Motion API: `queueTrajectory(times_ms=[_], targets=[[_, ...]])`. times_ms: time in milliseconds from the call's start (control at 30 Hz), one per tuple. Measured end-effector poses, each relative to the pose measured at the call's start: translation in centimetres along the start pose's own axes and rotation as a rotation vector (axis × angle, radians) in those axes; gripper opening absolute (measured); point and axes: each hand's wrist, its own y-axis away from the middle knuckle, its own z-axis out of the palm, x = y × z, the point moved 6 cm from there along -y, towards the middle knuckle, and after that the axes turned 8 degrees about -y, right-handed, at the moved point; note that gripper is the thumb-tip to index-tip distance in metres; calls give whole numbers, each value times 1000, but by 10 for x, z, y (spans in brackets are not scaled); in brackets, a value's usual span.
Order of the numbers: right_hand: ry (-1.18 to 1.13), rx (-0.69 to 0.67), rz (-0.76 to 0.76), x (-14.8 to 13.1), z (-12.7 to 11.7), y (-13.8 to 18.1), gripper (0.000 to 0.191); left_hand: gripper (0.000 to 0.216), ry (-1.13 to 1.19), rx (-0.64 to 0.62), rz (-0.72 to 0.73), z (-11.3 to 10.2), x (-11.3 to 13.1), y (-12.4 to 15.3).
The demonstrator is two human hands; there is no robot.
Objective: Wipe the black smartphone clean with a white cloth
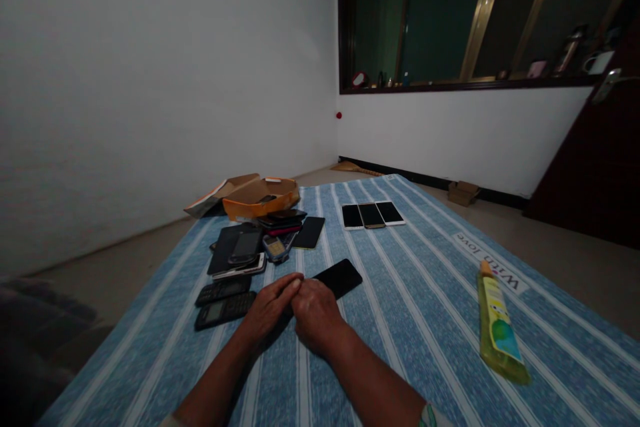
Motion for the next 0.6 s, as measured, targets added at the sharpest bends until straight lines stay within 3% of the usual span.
queueTrajectory(times_ms=[600], targets=[[44,-8,80,5,4,-11,32,50,-30,74,-23,-3,2,1]])
